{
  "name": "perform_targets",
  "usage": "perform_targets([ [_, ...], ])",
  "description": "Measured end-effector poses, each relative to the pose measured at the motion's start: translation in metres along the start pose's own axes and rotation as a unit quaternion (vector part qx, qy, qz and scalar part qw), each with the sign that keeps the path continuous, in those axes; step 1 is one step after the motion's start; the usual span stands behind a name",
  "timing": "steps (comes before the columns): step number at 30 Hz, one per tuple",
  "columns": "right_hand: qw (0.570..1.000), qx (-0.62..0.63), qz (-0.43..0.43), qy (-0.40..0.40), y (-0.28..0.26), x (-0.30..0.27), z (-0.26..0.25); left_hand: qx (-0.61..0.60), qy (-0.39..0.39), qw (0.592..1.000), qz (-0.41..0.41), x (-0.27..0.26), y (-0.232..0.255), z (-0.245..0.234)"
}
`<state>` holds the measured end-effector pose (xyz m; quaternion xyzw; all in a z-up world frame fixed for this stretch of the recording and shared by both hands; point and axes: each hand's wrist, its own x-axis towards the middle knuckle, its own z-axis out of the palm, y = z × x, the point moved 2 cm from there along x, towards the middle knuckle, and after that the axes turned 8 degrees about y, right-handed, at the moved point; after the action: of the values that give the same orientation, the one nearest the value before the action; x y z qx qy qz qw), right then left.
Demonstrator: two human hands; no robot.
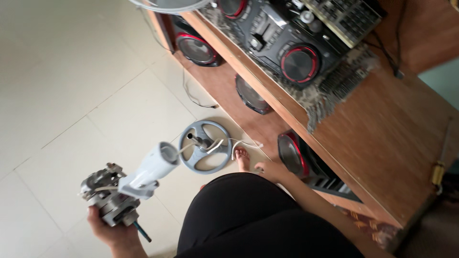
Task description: The person assembles a standing fan by attaching a steering wheel to a white pole using a screwdriver, then adds a black gear and a metal rod. The person then picks up a fan motor and plug from the table.
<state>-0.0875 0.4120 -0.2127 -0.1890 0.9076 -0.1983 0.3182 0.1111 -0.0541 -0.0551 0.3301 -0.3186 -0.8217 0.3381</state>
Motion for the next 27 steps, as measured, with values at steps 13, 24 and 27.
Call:
perform_targets([
  [13, 0.999, -0.035, -0.024, -0.022, -0.023, 0.013, -0.033, 0.012, 0.01, 1.0, 0.018, -0.004, -0.008, -0.012],
  [24, 0.997, -0.06, 0.019, -0.042, -0.019, 0.008, -0.037, 0.091, 0.037, 0.986, 0.138, -0.009, 0.024, 0.034],
  [27, 0.997, -0.052, 0.039, -0.038, -0.002, 0.004, -0.028, 0.116, 0.053, 0.982, 0.142, -0.01, 0.031, 0.053],
])
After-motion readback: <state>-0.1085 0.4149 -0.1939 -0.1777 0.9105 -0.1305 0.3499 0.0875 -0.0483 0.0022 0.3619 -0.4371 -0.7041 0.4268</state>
